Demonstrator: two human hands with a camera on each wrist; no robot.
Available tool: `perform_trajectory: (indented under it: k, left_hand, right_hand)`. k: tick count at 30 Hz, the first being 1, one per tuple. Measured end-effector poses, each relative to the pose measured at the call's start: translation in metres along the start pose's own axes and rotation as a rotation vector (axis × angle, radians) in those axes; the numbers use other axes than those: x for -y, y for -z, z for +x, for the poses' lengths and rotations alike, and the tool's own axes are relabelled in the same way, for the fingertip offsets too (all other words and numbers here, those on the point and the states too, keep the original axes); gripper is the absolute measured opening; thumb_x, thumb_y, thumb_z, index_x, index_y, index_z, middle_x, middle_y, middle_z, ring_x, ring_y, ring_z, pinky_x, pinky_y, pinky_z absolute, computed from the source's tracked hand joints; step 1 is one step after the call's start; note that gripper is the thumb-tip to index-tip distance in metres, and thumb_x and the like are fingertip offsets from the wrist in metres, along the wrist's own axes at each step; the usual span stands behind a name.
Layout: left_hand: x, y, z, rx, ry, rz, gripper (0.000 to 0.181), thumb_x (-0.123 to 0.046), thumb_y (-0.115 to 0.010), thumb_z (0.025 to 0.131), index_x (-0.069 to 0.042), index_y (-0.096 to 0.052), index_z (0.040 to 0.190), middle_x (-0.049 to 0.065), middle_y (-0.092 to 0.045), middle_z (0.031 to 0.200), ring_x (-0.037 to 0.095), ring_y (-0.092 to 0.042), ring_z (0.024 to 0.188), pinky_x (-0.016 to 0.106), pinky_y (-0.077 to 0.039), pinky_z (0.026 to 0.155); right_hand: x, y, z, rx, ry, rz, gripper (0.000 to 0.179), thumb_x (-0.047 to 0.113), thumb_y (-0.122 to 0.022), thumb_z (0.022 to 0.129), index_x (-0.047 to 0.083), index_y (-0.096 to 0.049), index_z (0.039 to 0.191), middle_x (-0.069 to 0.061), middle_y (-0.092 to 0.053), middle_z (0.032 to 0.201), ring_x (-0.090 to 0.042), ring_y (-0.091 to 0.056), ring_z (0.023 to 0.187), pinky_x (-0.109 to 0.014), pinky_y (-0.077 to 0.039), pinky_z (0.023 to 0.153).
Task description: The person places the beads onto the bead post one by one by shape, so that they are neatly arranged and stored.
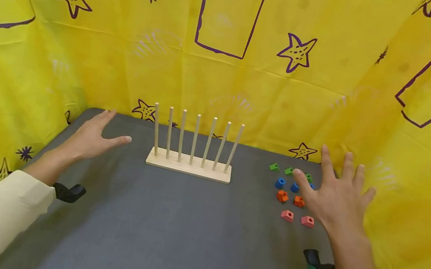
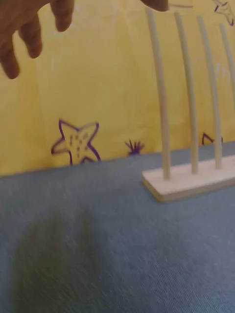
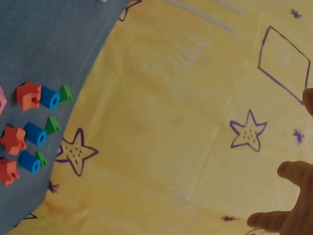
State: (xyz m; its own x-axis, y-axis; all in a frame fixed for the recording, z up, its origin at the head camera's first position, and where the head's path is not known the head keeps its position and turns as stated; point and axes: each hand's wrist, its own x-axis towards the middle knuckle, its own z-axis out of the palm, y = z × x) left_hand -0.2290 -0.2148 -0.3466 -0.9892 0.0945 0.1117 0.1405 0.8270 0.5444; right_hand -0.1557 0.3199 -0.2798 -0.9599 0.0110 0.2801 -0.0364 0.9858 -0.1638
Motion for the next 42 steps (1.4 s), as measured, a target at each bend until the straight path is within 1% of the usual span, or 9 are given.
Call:
perform_trajectory:
  k: [3,6,12,17,23,26,32,36,42]
  left_hand:
    - [0.006,-0.011,0.003,0.011,-0.034,-0.078,0.105,-0.063,-0.06,0.085,-0.01,-0.004,0.156,0.02,-0.006,0.158,0.044,-0.008,0.142,0.065,-0.013,0.106]
    - [0.008,-0.022,0.003,-0.012,-0.04,-0.135,0.103,-0.059,-0.065,0.084,-0.014,-0.007,0.156,0.018,-0.012,0.158,0.04,-0.013,0.142,0.062,-0.016,0.107]
    - [0.006,-0.034,0.005,-0.07,-0.021,-0.216,0.101,-0.053,-0.07,0.083,-0.018,-0.012,0.157,0.015,-0.017,0.158,0.04,-0.018,0.141,0.062,-0.019,0.107]
    - [0.008,-0.054,0.012,-0.077,-0.005,-0.282,0.1,-0.053,-0.072,0.082,-0.02,-0.015,0.156,0.013,-0.02,0.157,0.038,-0.02,0.141,0.061,-0.021,0.107]
    - [0.011,-0.074,0.013,-0.069,0.03,-0.353,0.096,-0.048,-0.073,0.083,-0.018,-0.018,0.156,0.015,-0.029,0.154,0.038,-0.027,0.138,0.061,-0.024,0.105]
    - [0.013,-0.081,0.016,-0.078,0.02,-0.384,0.094,-0.043,-0.075,0.083,-0.016,-0.02,0.155,0.015,-0.031,0.153,0.037,-0.029,0.137,0.06,-0.024,0.105]
    - [0.017,-0.095,0.024,-0.109,0.017,-0.437,0.089,-0.036,-0.076,0.084,-0.014,-0.026,0.154,0.016,-0.034,0.151,0.035,-0.033,0.136,0.057,-0.028,0.105]
    - [0.022,-0.104,0.03,-0.121,0.033,-0.465,0.085,-0.028,-0.076,0.084,-0.011,-0.028,0.152,0.017,-0.036,0.15,0.036,-0.034,0.135,0.055,-0.029,0.105]
    - [0.025,-0.111,0.036,-0.129,0.045,-0.57,0.085,-0.02,-0.077,0.084,-0.008,-0.027,0.152,0.019,-0.036,0.149,0.036,-0.033,0.135,0.052,-0.032,0.105]
  right_hand:
    - [0.001,0.002,0.001,-0.004,0.002,0.014,0.083,0.064,-0.04,0.093,0.026,-0.003,0.157,-0.03,0.003,0.155,-0.059,0.003,0.135,-0.084,0.001,0.086]
    - [0.0,0.003,0.0,-0.011,0.004,0.023,0.083,0.063,-0.041,0.093,0.025,-0.003,0.157,-0.03,0.003,0.155,-0.059,0.003,0.134,-0.084,0.001,0.086]
    - [-0.001,0.002,-0.001,-0.039,0.009,0.058,0.082,0.06,-0.043,0.094,0.025,-0.003,0.157,-0.029,0.003,0.155,-0.059,0.001,0.134,-0.083,0.0,0.089]
    - [-0.008,-0.003,-0.005,-0.081,0.013,0.087,0.082,0.058,-0.045,0.094,0.025,-0.004,0.157,-0.029,0.0,0.155,-0.059,-0.003,0.134,-0.082,-0.002,0.09]
    - [-0.014,-0.016,-0.008,-0.165,0.056,0.176,0.081,0.05,-0.052,0.094,0.019,-0.011,0.157,-0.032,-0.013,0.152,-0.06,-0.013,0.132,-0.078,-0.007,0.094]
    - [-0.018,-0.024,-0.01,-0.201,0.078,0.251,0.08,0.044,-0.057,0.093,0.015,-0.015,0.156,-0.032,-0.017,0.15,-0.059,-0.014,0.132,-0.075,-0.005,0.099]
    - [-0.022,-0.038,-0.011,-0.257,0.136,0.367,0.078,0.031,-0.063,0.091,0.011,-0.021,0.155,-0.031,-0.024,0.148,-0.056,-0.02,0.131,-0.072,-0.01,0.101]
    - [-0.022,-0.047,-0.013,-0.24,0.128,0.41,0.078,0.025,-0.062,0.092,0.011,-0.019,0.155,-0.031,-0.025,0.148,-0.053,-0.019,0.133,-0.07,-0.01,0.104]
    - [-0.025,-0.064,-0.02,-0.253,0.09,0.459,0.077,0.024,-0.062,0.093,0.013,-0.019,0.155,-0.029,-0.026,0.15,-0.051,-0.02,0.135,-0.065,-0.01,0.107]
